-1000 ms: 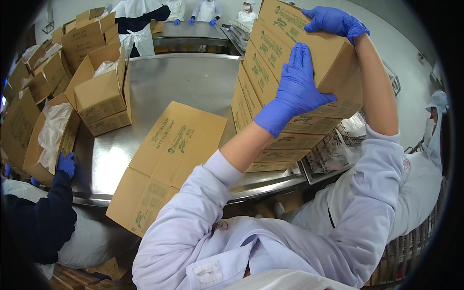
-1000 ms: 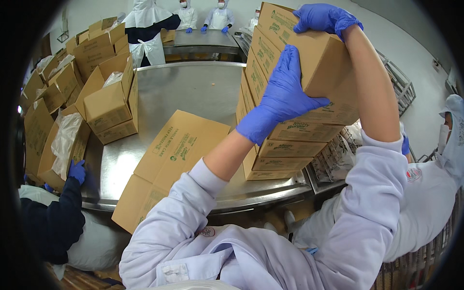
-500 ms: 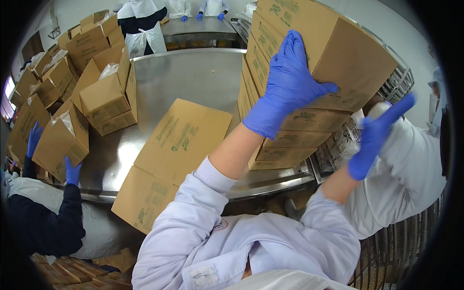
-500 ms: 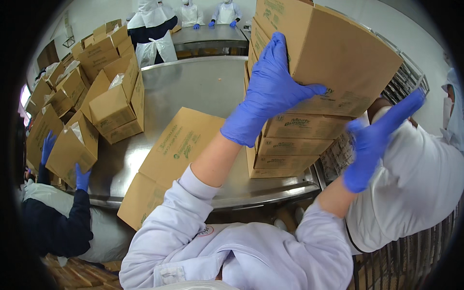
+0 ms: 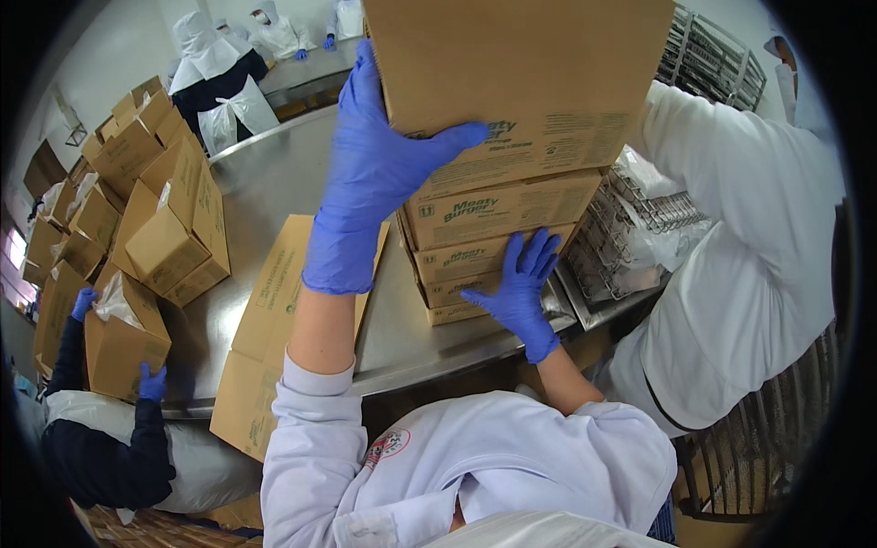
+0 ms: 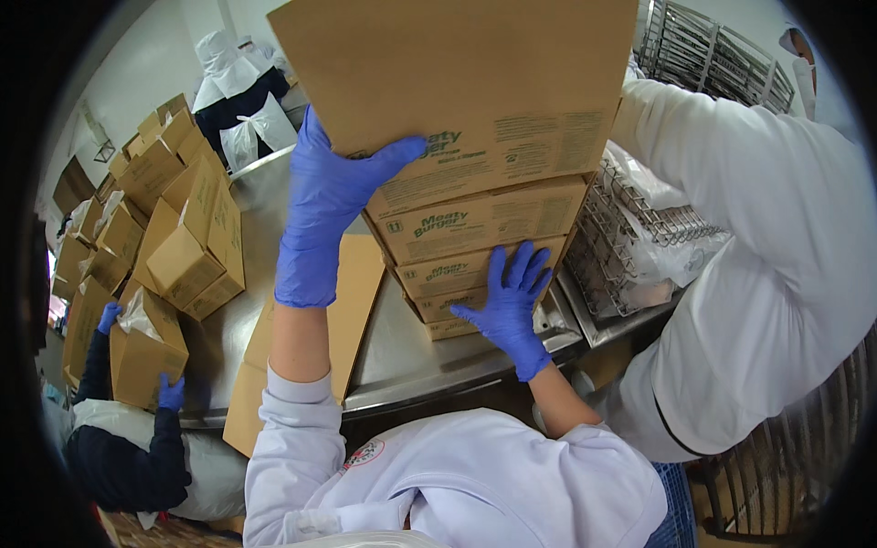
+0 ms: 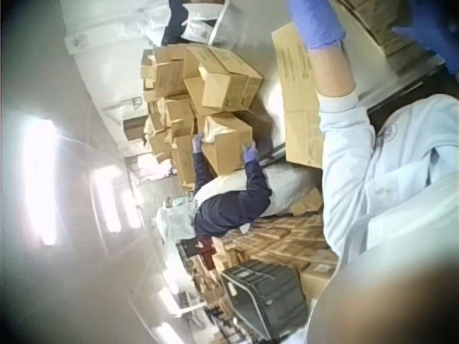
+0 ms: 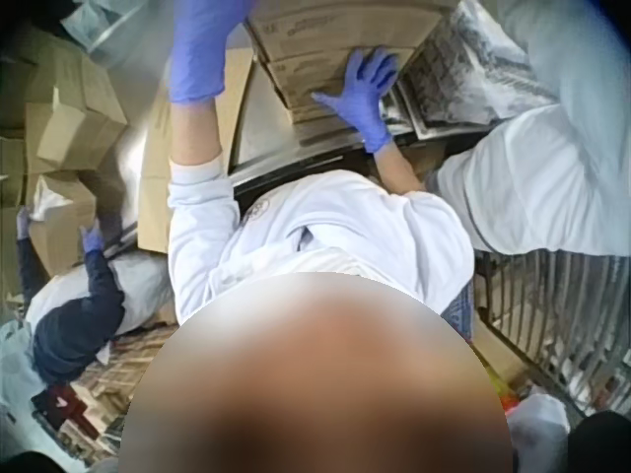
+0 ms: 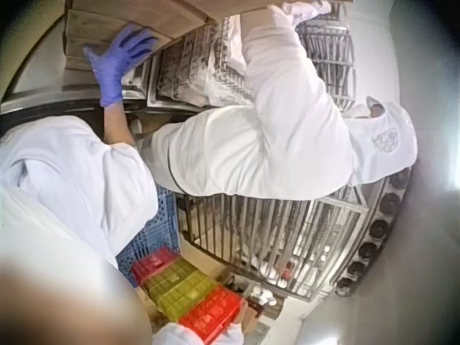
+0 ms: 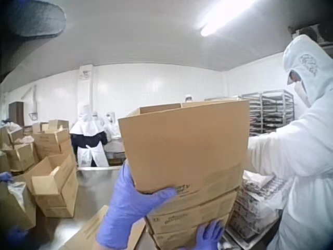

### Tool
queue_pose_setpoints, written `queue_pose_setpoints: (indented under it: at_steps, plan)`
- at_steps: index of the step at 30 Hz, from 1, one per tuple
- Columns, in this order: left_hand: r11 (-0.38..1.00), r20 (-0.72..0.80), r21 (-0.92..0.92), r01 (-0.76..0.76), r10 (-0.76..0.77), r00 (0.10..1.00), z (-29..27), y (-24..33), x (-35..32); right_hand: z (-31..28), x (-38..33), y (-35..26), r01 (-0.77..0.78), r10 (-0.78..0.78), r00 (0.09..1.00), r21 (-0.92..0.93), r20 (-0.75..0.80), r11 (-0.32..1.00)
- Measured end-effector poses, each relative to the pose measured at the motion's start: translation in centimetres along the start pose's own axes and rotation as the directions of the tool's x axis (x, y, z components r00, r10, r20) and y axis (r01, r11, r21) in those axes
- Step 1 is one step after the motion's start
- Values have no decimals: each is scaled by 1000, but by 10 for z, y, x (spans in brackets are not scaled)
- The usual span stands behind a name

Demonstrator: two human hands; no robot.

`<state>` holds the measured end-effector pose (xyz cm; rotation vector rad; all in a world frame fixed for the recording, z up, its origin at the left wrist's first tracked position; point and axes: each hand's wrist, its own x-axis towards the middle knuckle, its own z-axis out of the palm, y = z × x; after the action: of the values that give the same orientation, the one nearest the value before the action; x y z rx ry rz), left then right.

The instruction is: The person repeatedly folds flat cardboard boxes into shape on a stainless steel table. They then place the assembled boxes into a stack. Other workers in white coats and blue gloves are visible in the background performing similar tasks.

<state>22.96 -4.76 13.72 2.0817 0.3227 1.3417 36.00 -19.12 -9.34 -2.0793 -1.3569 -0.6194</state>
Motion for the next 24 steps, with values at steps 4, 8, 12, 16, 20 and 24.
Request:
queue_pose_setpoints:
  at_steps: [4, 8, 12, 16, 20, 24]
  plan:
    - [996, -27, -80, -47, 45, 999, 1, 12, -3, -72, 48, -26, 40, 16, 959, 191, -282, 981]
    - [988, 1, -155, -5, 5, 1000, -2, 8, -4, -179, 136, -46, 304, -201, 705, 34, -681, 952]
    - [984, -27, -174, -27, 22, 999, 2, 17, -2, -199, 148, -60, 233, -131, 716, 58, -685, 971]
    - [981, -12, -178, -79, 78, 997, -3, 13, 0, -103, 80, -31, 63, 88, 874, 291, -479, 955]
    - [979, 17, -186, -77, 81, 997, -2, 16, 3, -12, -5, -8, -249, 247, 968, 85, 35, 965]
    - [977, 12, -205, -58, 61, 998, 2, 15, 1, 31, -23, 3, -147, 147, 989, -4, 8, 989]
